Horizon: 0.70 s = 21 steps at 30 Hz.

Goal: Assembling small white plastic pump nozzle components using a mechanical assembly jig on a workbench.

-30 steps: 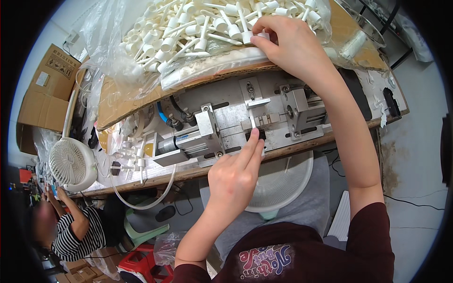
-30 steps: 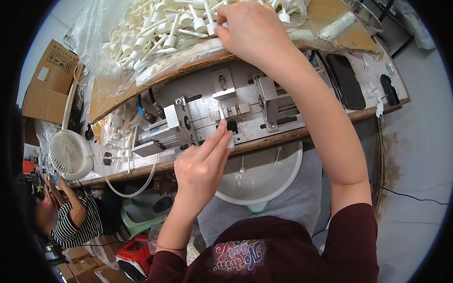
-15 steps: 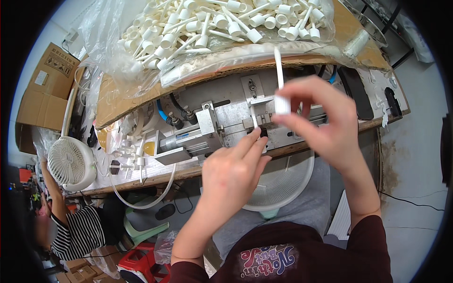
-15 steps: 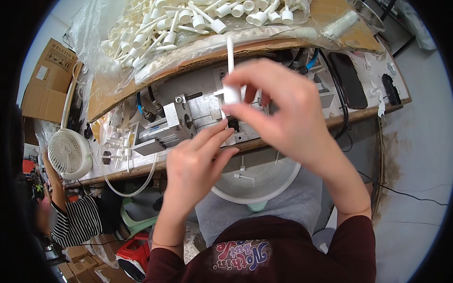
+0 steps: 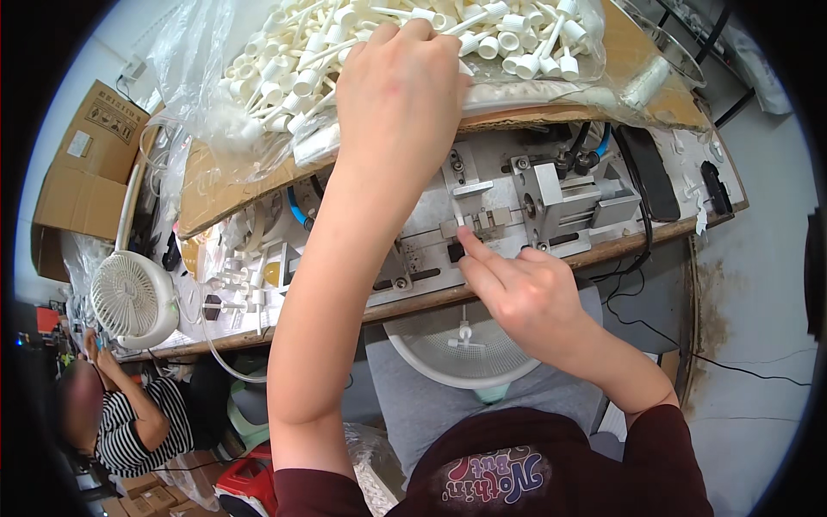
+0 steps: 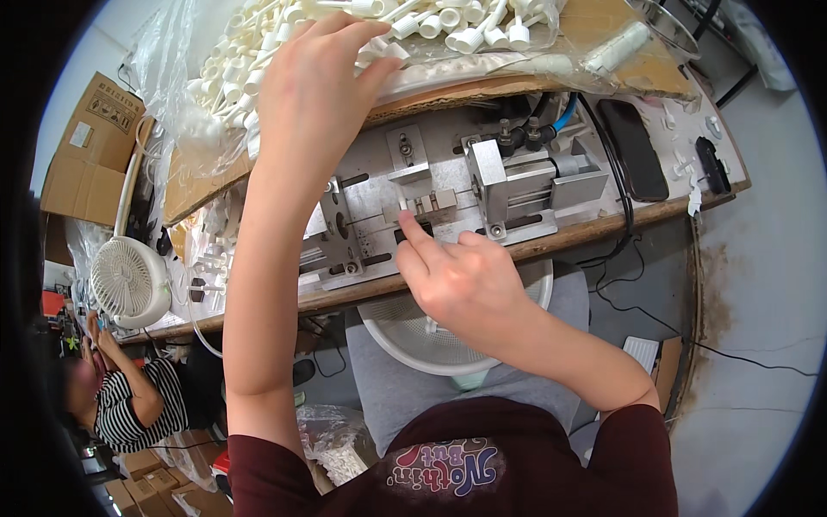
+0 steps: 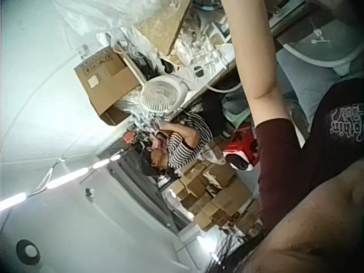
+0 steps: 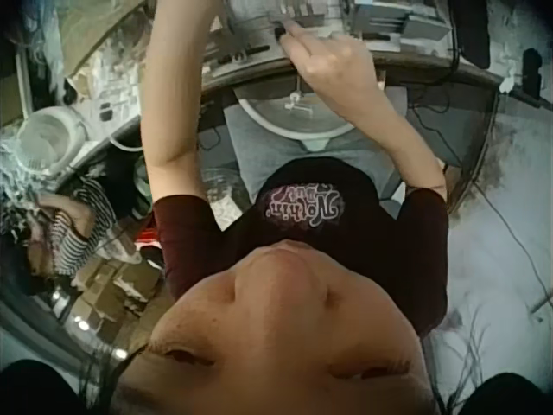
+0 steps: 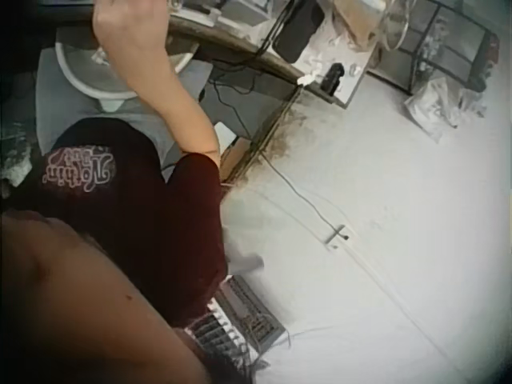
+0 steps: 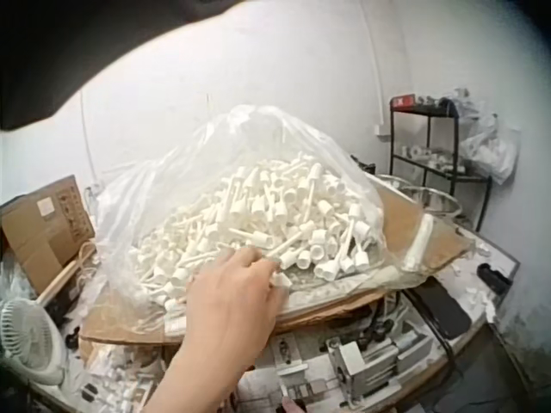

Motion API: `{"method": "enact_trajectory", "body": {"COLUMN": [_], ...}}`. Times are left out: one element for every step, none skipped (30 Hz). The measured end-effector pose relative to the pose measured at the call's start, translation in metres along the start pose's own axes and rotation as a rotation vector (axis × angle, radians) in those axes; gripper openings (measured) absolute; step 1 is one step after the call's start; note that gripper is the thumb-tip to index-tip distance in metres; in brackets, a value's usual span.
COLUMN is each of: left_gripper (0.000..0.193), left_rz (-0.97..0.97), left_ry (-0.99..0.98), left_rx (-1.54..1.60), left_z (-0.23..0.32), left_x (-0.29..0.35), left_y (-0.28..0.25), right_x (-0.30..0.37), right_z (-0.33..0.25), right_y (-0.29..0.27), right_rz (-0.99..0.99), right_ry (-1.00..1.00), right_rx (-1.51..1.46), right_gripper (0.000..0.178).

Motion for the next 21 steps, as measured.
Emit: {"method": "enact_trajectory", "body": {"left_gripper": [0.019,0.020,0.021,0.022,0.023,0.025,0.028,0.025,0.023,0.021,0.019,0.017,0.017,0.018,0.021,0.024,0.028,0.031,0.032,0.033,0.034], "left_rz": [0.019,-0.006,-0.031,-0.055,-0.083,-0.111,-0.139,-0.115,-0.091,-0.067,-0.042,-0.019,0.003,0.017,0.030,0.043,0.018,-0.008,-0.038,-0.081,-0.111], "left_ry": [0.001,-0.031,-0.064,-0.096,-0.086,-0.076,-0.066,-0.065,-0.064,-0.064,-0.083,-0.105,-0.127,-0.148,-0.176,-0.205,-0.212,-0.219,-0.244,-0.266,-0.281], "left_rx": [0.007,-0.008,-0.024,-0.040,-0.053,-0.067,-0.081,-0.052,-0.023,0.006,0.134,0.262,0.388,0.478,0.558,0.636,0.640,0.645,0.647,0.642,0.663], "left_z": [-0.004,-0.005,-0.007,-0.008,-0.008,-0.010,-0.011,-0.009,-0.007,-0.004,-0.002,0.000,0.002,0.005,0.008,0.010,0.014,0.020,0.025,0.030,0.037], "left_x": [-0.002,-0.005,-0.008,-0.010,-0.011,-0.012,-0.012,-0.013,-0.011,-0.009,-0.006,0.000,0.007,0.016,0.027,0.038,0.048,0.058,0.068,0.078,0.087], "left_y": [0.007,0.011,0.014,0.017,0.018,0.019,0.019,0.017,0.013,0.007,-0.001,-0.013,-0.024,-0.028,-0.037,-0.045,-0.053,-0.059,-0.063,-0.065,-0.065], "right_x": [-0.003,-0.004,-0.004,-0.004,-0.004,-0.004,-0.004,-0.004,-0.004,-0.003,-0.003,-0.003,-0.005,-0.007,-0.012,-0.018,-0.028,-0.040,-0.052,-0.064,-0.078], "right_z": [0.000,0.000,0.000,0.000,0.000,-0.001,-0.001,0.000,0.001,0.002,0.006,0.012,0.017,0.027,0.037,0.047,0.057,0.068,0.077,0.088,0.095], "right_y": [-0.001,-0.001,-0.001,-0.001,-0.001,-0.002,-0.002,-0.002,-0.003,-0.004,-0.008,-0.012,-0.017,-0.022,-0.029,-0.035,-0.045,-0.051,-0.054,-0.056,-0.057], "right_rz": [0.003,-0.014,-0.031,-0.048,-0.045,-0.041,-0.037,-0.038,-0.039,-0.040,-0.009,0.020,0.048,0.077,0.103,0.130,0.193,0.255,0.293,0.332,0.364], "right_ry": [-0.004,0.001,0.006,0.009,-0.002,-0.014,-0.028,-0.020,-0.013,-0.007,0.015,0.036,0.055,0.124,0.184,0.243,0.292,0.340,0.344,0.350,0.301], "right_rx": [0.016,0.023,0.029,0.036,0.036,0.036,0.036,0.023,0.011,-0.002,-0.097,-0.195,-0.294,-0.343,-0.403,-0.463,-0.493,-0.524,-0.503,-0.474,-0.437], "right_gripper": [0.024,0.024,0.023,0.022,0.018,0.015,0.012,0.013,0.014,0.015,0.017,0.020,0.023,0.023,0.024,0.024,0.021,0.018,0.016,0.014,0.014]}}
Point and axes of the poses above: each hand's wrist, its own x-axis away from the middle knuckle, its own y-axis out of the palm, z = x × y, the point moved 6 cm from there along -x, towards the middle knuckle, and after that the axes turned 3 degrees about x, right-handed, at the moved point
